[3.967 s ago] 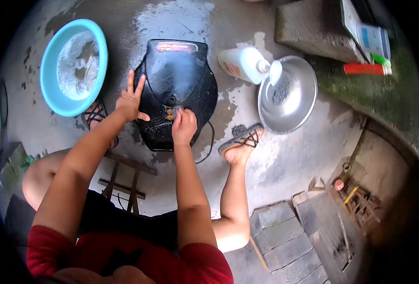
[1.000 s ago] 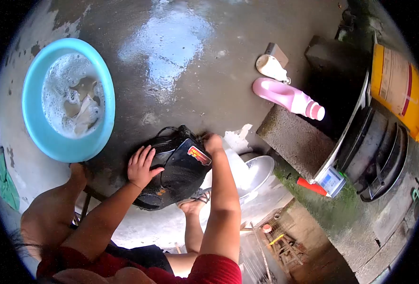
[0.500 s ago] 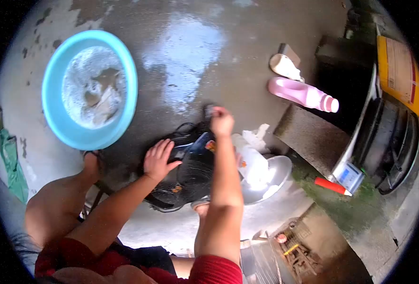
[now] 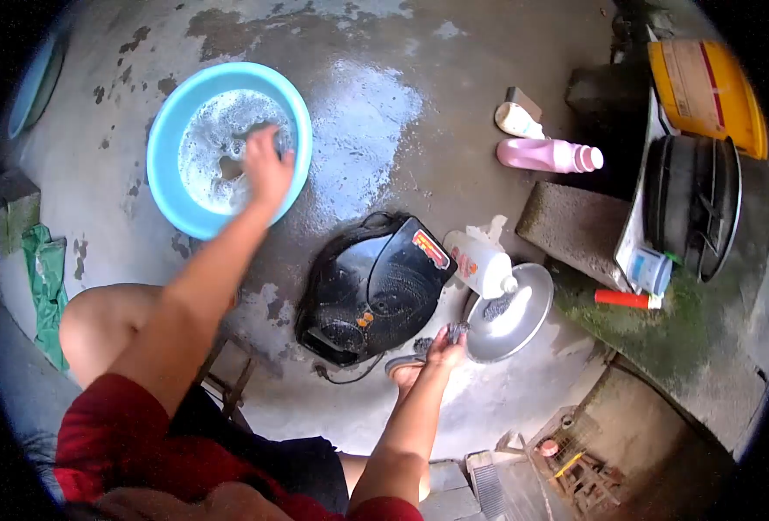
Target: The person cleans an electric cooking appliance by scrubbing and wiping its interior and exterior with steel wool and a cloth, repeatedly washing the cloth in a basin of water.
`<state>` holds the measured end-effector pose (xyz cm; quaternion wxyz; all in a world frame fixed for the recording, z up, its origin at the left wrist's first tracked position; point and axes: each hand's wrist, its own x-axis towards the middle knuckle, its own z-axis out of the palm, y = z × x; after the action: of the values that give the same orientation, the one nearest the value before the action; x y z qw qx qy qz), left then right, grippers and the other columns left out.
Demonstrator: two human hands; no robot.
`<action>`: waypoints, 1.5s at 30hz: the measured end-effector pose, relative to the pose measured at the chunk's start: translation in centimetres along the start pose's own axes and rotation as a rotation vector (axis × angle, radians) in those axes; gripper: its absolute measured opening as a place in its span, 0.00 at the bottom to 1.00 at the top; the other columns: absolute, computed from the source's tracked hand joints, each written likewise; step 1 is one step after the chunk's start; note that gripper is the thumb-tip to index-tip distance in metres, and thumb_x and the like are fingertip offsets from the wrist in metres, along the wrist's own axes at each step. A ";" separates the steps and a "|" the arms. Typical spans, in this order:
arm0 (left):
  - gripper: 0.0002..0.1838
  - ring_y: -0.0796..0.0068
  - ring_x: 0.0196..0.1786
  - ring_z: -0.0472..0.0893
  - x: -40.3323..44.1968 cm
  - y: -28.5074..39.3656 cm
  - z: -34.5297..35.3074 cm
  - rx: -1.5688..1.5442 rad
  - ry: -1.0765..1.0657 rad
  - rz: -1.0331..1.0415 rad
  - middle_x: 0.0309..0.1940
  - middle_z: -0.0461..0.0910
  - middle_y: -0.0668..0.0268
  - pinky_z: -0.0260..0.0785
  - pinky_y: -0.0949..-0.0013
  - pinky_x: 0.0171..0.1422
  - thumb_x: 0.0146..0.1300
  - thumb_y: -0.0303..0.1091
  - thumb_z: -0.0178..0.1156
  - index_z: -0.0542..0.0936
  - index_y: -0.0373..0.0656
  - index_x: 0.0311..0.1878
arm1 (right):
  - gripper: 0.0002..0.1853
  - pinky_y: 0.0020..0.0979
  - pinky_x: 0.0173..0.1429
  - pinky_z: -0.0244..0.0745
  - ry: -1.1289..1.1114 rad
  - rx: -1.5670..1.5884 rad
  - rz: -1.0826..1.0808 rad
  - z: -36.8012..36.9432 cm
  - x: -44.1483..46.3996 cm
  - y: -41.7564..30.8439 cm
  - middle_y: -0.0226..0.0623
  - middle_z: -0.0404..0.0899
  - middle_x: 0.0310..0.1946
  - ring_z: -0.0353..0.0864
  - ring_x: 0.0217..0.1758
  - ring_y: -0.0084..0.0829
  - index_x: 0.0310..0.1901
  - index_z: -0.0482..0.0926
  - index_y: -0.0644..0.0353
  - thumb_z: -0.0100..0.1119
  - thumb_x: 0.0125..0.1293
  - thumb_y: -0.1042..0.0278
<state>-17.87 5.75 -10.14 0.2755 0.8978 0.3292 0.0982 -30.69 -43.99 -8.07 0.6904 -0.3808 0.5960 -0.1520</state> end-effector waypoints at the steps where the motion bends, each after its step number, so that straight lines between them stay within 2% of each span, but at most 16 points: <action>1: 0.35 0.49 0.65 0.64 1.2 -1.8 -0.4 0.178 -0.099 -0.140 0.65 0.60 0.52 0.57 0.48 0.67 0.54 0.45 0.65 0.66 0.50 0.65 | 0.20 0.39 0.43 0.84 0.005 0.111 0.004 -0.2 -1.0 0.0 0.47 0.73 0.46 0.78 0.41 0.40 0.58 0.66 0.68 0.44 0.71 0.62; 2: 0.42 0.46 0.68 0.61 2.0 -3.6 -1.1 0.357 -0.197 -0.279 0.70 0.54 0.51 0.55 0.45 0.69 0.52 0.51 0.67 0.62 0.54 0.69 | 0.23 0.41 0.45 0.83 0.213 -0.076 0.030 0.4 -1.8 -0.2 0.50 0.71 0.49 0.78 0.43 0.41 0.63 0.60 0.64 0.43 0.72 0.60; 4: 0.47 0.45 0.73 0.52 2.6 -9.4 -1.4 0.271 -0.598 -0.377 0.74 0.44 0.52 0.49 0.41 0.72 0.50 0.58 0.67 0.56 0.61 0.72 | 0.25 0.44 0.50 0.81 0.094 -0.282 0.154 0.1 -3.0 0.1 0.45 0.70 0.56 0.78 0.48 0.43 0.64 0.59 0.57 0.45 0.71 0.56; 8: 0.32 0.48 0.72 0.57 0.1 -11.3 1.9 0.580 -0.858 0.021 0.74 0.46 0.53 0.55 0.45 0.70 0.59 0.50 0.60 0.65 0.60 0.68 | 0.26 0.36 0.43 0.81 -0.258 -0.454 -0.019 2.5 -11.7 2.8 0.47 0.71 0.56 0.79 0.50 0.40 0.67 0.58 0.55 0.50 0.69 0.64; 12: 0.23 0.50 0.64 0.70 3.7 -10.6 -0.6 0.493 -0.877 0.044 0.69 0.61 0.51 0.61 0.56 0.68 0.62 0.34 0.55 0.72 0.49 0.62 | 0.20 0.28 0.39 0.81 -0.400 -0.552 0.045 4.3 -15.7 6.2 0.43 0.78 0.48 0.82 0.42 0.32 0.61 0.67 0.62 0.53 0.69 0.72; 15: 0.20 0.50 0.58 0.75 5.1 -13.2 1.5 0.075 -0.468 -0.480 0.59 0.72 0.49 0.65 0.61 0.64 0.61 0.28 0.52 0.75 0.42 0.58 | 0.18 0.27 0.39 0.80 -0.488 -0.609 0.053 5.8 -17.7 8.7 0.40 0.80 0.45 0.82 0.42 0.30 0.58 0.71 0.63 0.55 0.68 0.71; 18: 0.18 0.51 0.55 0.76 5.7 -16.7 2.9 -0.092 -0.828 0.345 0.54 0.77 0.49 0.66 0.60 0.62 0.61 0.27 0.49 0.77 0.39 0.54 | 0.18 0.28 0.47 0.78 -0.648 -0.711 0.088 9.0 -20.0 12.0 0.39 0.80 0.48 0.82 0.46 0.29 0.58 0.71 0.64 0.55 0.69 0.68; 22: 0.17 0.66 0.48 0.81 10.4 -10.7 -1.0 -0.435 -1.132 -0.086 0.39 0.83 0.57 0.72 0.65 0.53 0.59 0.25 0.48 0.79 0.40 0.49 | 0.20 0.32 0.59 0.73 -1.074 -0.714 0.147 15.8 -25.3 17.1 0.41 0.75 0.56 0.76 0.58 0.33 0.61 0.69 0.62 0.52 0.71 0.65; 26: 0.20 0.69 0.49 0.80 12.1 -4.0 -11.5 -0.596 -1.352 -0.486 0.50 0.79 0.65 0.72 0.67 0.55 0.66 0.31 0.51 0.70 0.42 0.61 | 0.25 0.38 0.59 0.71 -1.098 -0.690 0.278 23.8 -31.5 23.6 0.29 0.56 0.70 0.64 0.68 0.32 0.69 0.62 0.53 0.49 0.72 0.59; 31: 0.21 0.74 0.56 0.74 12.1 -9.4 -11.4 -0.697 -1.180 -0.264 0.55 0.75 0.64 0.65 0.68 0.62 0.70 0.36 0.50 0.67 0.43 0.64 | 0.22 0.41 0.55 0.72 -0.867 -0.351 0.607 29.1 -29.3 36.9 0.39 0.72 0.57 0.70 0.61 0.35 0.64 0.67 0.55 0.53 0.69 0.64; 34: 0.21 0.74 0.59 0.70 12.6 -16.3 -6.2 -0.563 -0.948 -0.234 0.56 0.74 0.64 0.60 0.69 0.65 0.70 0.37 0.50 0.67 0.43 0.64 | 0.22 0.44 0.59 0.70 -0.761 -0.809 0.059 30.5 -27.2 40.2 0.48 0.76 0.50 0.73 0.59 0.42 0.61 0.69 0.56 0.55 0.66 0.65; 35: 0.21 0.73 0.59 0.70 12.1 -17.4 -4.9 -0.590 -0.843 -0.323 0.56 0.74 0.64 0.61 0.68 0.65 0.70 0.37 0.50 0.67 0.43 0.64 | 0.26 0.45 0.64 0.65 -0.690 -1.301 -0.568 30.6 -27.0 39.5 0.55 0.70 0.56 0.68 0.62 0.47 0.63 0.67 0.57 0.57 0.63 0.66; 36: 0.21 0.72 0.60 0.70 11.7 -17.9 -4.0 -0.616 -0.733 -0.412 0.56 0.74 0.63 0.61 0.68 0.65 0.70 0.37 0.51 0.67 0.43 0.64 | 0.32 0.47 0.69 0.57 -0.661 -1.388 -0.836 30.3 -27.8 38.9 0.58 0.61 0.64 0.61 0.68 0.48 0.65 0.65 0.57 0.60 0.59 0.64; 38: 0.23 0.70 0.56 0.70 9.0 -17.3 -2.0 -0.673 -0.652 -0.406 0.54 0.73 0.62 0.62 0.64 0.62 0.69 0.47 0.52 0.68 0.45 0.61 | 0.34 0.49 0.71 0.53 -0.889 -1.906 -0.951 30.1 -29.4 37.5 0.49 0.53 0.70 0.53 0.73 0.45 0.67 0.63 0.55 0.58 0.59 0.56; 41: 0.27 0.65 0.59 0.69 7.3 -16.1 -1.5 -0.668 -0.653 -0.600 0.58 0.71 0.58 0.62 0.63 0.62 0.68 0.51 0.52 0.66 0.43 0.63 | 0.33 0.49 0.73 0.49 -1.223 -2.094 -1.753 28.0 -24.1 42.2 0.41 0.57 0.70 0.54 0.74 0.41 0.69 0.61 0.52 0.49 0.63 0.51; 45: 0.31 0.59 0.62 0.71 8.0 -16.3 -1.4 -0.641 -0.550 -0.769 0.59 0.73 0.52 0.61 0.63 0.66 0.67 0.51 0.54 0.65 0.37 0.64 | 0.30 0.42 0.77 0.42 -0.998 -2.288 -0.888 32.5 -24.9 39.7 0.38 0.62 0.69 0.52 0.75 0.35 0.72 0.56 0.53 0.36 0.69 0.55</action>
<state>-20.94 21.79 -18.15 0.6256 0.5776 0.5021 -0.1512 -15.96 10.08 -18.49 0.0174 -0.9203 -0.1035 0.3769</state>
